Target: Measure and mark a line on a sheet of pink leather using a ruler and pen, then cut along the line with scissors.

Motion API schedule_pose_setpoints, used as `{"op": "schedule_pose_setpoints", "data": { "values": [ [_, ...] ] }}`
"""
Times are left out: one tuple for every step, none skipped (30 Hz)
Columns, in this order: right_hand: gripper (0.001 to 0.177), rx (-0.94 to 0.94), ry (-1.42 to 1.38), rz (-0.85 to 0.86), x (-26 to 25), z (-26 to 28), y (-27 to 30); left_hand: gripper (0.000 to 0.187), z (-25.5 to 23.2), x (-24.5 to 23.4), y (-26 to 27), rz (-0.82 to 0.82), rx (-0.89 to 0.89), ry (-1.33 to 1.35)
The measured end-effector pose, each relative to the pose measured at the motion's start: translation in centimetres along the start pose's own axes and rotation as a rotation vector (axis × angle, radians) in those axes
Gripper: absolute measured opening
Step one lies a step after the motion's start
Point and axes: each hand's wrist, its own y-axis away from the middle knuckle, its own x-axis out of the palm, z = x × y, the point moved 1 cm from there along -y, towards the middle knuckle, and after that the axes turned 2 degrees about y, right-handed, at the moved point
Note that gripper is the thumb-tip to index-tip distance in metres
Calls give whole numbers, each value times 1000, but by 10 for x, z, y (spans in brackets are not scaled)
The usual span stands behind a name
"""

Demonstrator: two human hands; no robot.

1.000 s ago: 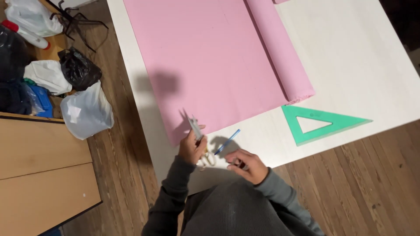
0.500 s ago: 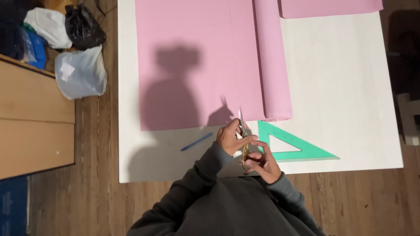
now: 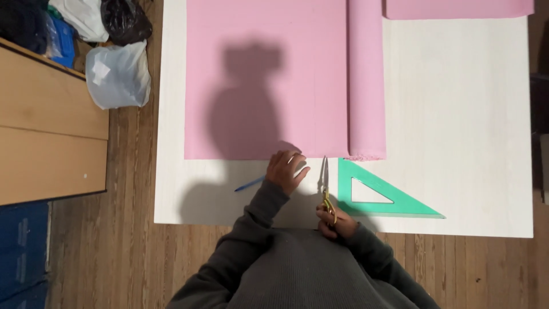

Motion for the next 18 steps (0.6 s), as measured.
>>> {"op": "schedule_pose_setpoints", "data": {
  "values": [
    [26,10,-2,2,1,0,5,28,7,-3,11,1,-10,0],
    [33,26,44,13,-1,3,6,31,16,-5,18,76,4,-24],
    [45,41,91,24,-3,6,8,35,24,-6,25,151,18,-47],
    [45,40,90,22,5,14,6,35,35,-15,31,151,20,-46],
    [51,100,46,-69,12,21,5,39,45,-23,36,205,-1,-31],
    [58,162,-2,-163,19,26,6,44,54,-30,44,261,-24,-13],
    [58,165,-5,-166,22,29,4,44,66,-32,55,265,-26,-10],
    [57,179,-6,-212,25,32,1,39,80,-33,65,283,-48,1],
    [56,192,-7,-258,28,34,-2,35,94,-35,74,301,-70,11],
    [56,195,-9,-258,30,37,-6,35,98,-33,75,303,-72,11],
    [56,219,71,-247,33,39,-9,28,101,-31,76,287,-48,-11],
    [57,246,154,-231,34,43,-13,22,104,-31,77,266,-28,-36],
    [57,251,156,-225,34,40,-15,22,98,-32,69,264,-35,-39],
    [58,264,163,-231,31,39,-19,21,95,-33,58,204,-52,-14],
    [58,277,170,-236,28,39,-22,21,90,-34,46,143,-67,11],
    [58,273,171,-237,25,37,-26,21,75,-41,19,142,-63,10],
    [61,266,210,-242,21,35,-30,30,60,-47,-7,72,-140,126],
    [63,263,247,-250,19,31,-31,40,43,-53,-32,6,-220,246]
  ]
}}
